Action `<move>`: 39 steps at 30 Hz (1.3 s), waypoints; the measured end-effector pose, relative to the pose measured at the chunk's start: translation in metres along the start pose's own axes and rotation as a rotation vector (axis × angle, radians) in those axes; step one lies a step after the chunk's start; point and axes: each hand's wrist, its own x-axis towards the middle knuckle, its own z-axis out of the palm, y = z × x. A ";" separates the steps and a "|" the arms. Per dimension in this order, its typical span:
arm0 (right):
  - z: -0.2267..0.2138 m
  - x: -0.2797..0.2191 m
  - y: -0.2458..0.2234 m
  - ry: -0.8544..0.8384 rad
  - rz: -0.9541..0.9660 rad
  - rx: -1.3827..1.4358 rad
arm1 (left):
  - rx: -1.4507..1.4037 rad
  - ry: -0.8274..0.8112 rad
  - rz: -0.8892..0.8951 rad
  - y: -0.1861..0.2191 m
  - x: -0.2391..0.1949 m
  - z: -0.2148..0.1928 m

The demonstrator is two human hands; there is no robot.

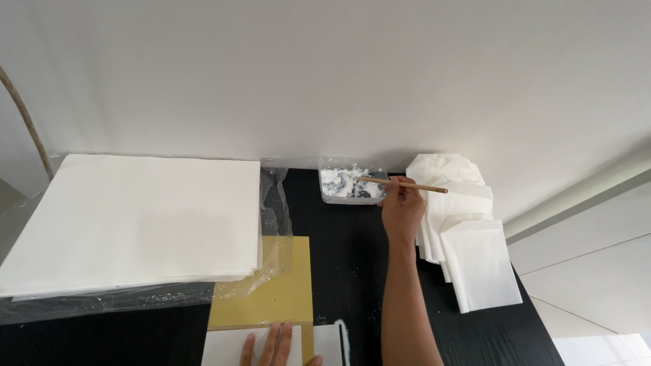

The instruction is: The person applies glue to the edges of a white paper box using a brush, then places a sheet of white paper over a gold-colored box and smooths it down. They continue to apply glue to the edges of the paper covering the box.

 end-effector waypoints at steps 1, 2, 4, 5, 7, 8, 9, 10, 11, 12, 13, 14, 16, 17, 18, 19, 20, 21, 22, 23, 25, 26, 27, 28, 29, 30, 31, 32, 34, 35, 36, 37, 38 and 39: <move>0.000 0.000 -0.001 0.004 0.001 0.002 | -0.001 0.001 0.005 -0.001 0.002 0.001; 0.000 -0.001 -0.003 0.018 0.011 0.028 | 0.011 0.051 0.030 -0.002 0.004 0.002; -0.001 -0.001 -0.008 0.028 0.016 0.052 | 0.022 0.104 0.050 0.000 0.007 0.002; -0.002 -0.002 -0.011 0.066 0.011 0.063 | 0.015 0.105 0.056 0.001 0.009 -0.001; -0.003 -0.005 -0.017 0.099 0.000 0.075 | 0.010 0.110 0.056 0.001 0.009 -0.001; -0.003 -0.006 -0.019 0.083 0.003 0.067 | 0.005 0.069 0.046 0.000 0.006 0.000; -0.004 -0.007 -0.022 0.069 0.008 0.058 | -0.002 0.027 0.037 0.000 0.003 0.002; 0.000 -0.007 -0.018 0.067 0.003 0.056 | -0.003 0.030 0.033 0.002 0.003 0.003; 0.004 -0.008 -0.013 0.034 0.011 0.011 | -0.005 0.024 0.035 0.001 0.003 0.003; 0.008 -0.009 -0.009 0.001 0.018 -0.033 | -0.007 0.017 0.037 -0.001 0.003 0.004; 0.009 -0.010 -0.008 0.003 0.021 -0.035 | -0.009 0.015 0.039 0.000 0.005 0.001; 0.011 -0.012 -0.007 0.013 0.026 -0.009 | -0.010 0.021 0.054 0.000 0.008 -0.002; 0.012 -0.010 -0.005 0.025 0.029 0.016 | -0.012 0.031 0.069 -0.002 0.006 0.000; 0.012 -0.008 -0.002 0.015 0.055 0.065 | -0.001 0.022 0.061 -0.003 0.002 0.006; 0.011 -0.006 0.000 0.004 0.082 0.114 | 0.010 0.014 0.053 -0.004 -0.003 0.011; 0.012 -0.003 0.005 0.007 0.080 0.115 | 0.009 0.016 0.055 -0.005 -0.004 0.013; 0.012 -0.001 0.009 0.020 0.098 0.137 | 0.015 0.030 0.059 -0.005 -0.005 0.015; 0.013 0.001 0.014 0.029 0.115 0.159 | 0.022 0.044 0.060 -0.005 -0.007 0.017; 0.013 0.003 0.016 0.028 0.112 0.159 | 0.022 0.047 0.058 -0.005 -0.007 0.019; 0.014 0.004 0.018 0.031 0.126 0.203 | 0.032 0.055 0.083 -0.007 -0.007 0.020; 0.015 0.005 0.023 0.037 0.138 0.247 | 0.040 0.064 0.110 -0.007 -0.008 0.023; 0.015 0.005 0.025 0.041 0.170 0.290 | 0.031 0.071 0.084 -0.006 -0.009 0.024; 0.015 0.004 0.028 0.046 0.201 0.336 | 0.023 0.078 0.061 -0.006 -0.009 0.025; 0.016 0.006 0.025 0.049 0.200 0.337 | 0.022 0.079 0.064 -0.007 -0.009 0.025; 0.014 0.007 0.023 0.069 0.247 0.390 | 0.012 0.036 0.022 -0.006 -0.011 0.024; 0.012 0.008 0.021 0.088 0.294 0.443 | 0.003 -0.007 -0.020 -0.005 -0.014 0.023; 0.010 0.009 0.021 0.090 0.290 0.447 | 0.003 -0.002 -0.017 -0.009 -0.017 0.029; 0.007 0.010 0.020 0.096 0.310 0.468 | 0.038 0.021 0.072 -0.013 -0.020 0.036; 0.006 0.014 0.028 0.103 0.332 0.490 | 0.074 0.042 0.162 -0.018 -0.023 0.042; 0.007 0.017 0.036 0.108 0.268 0.562 | 0.064 0.046 0.142 -0.017 -0.023 0.042; 0.008 0.020 0.043 0.113 0.203 0.632 | 0.054 0.050 0.122 -0.017 -0.022 0.042; 0.005 0.021 0.042 0.113 0.204 0.634 | 0.055 0.050 0.124 -0.015 -0.018 0.040; 0.002 0.022 0.040 0.102 0.214 0.688 | 0.040 0.057 0.091 -0.013 -0.015 0.037; 0.000 0.022 0.038 0.087 0.223 0.744 | 0.028 0.065 0.057 -0.012 -0.012 0.035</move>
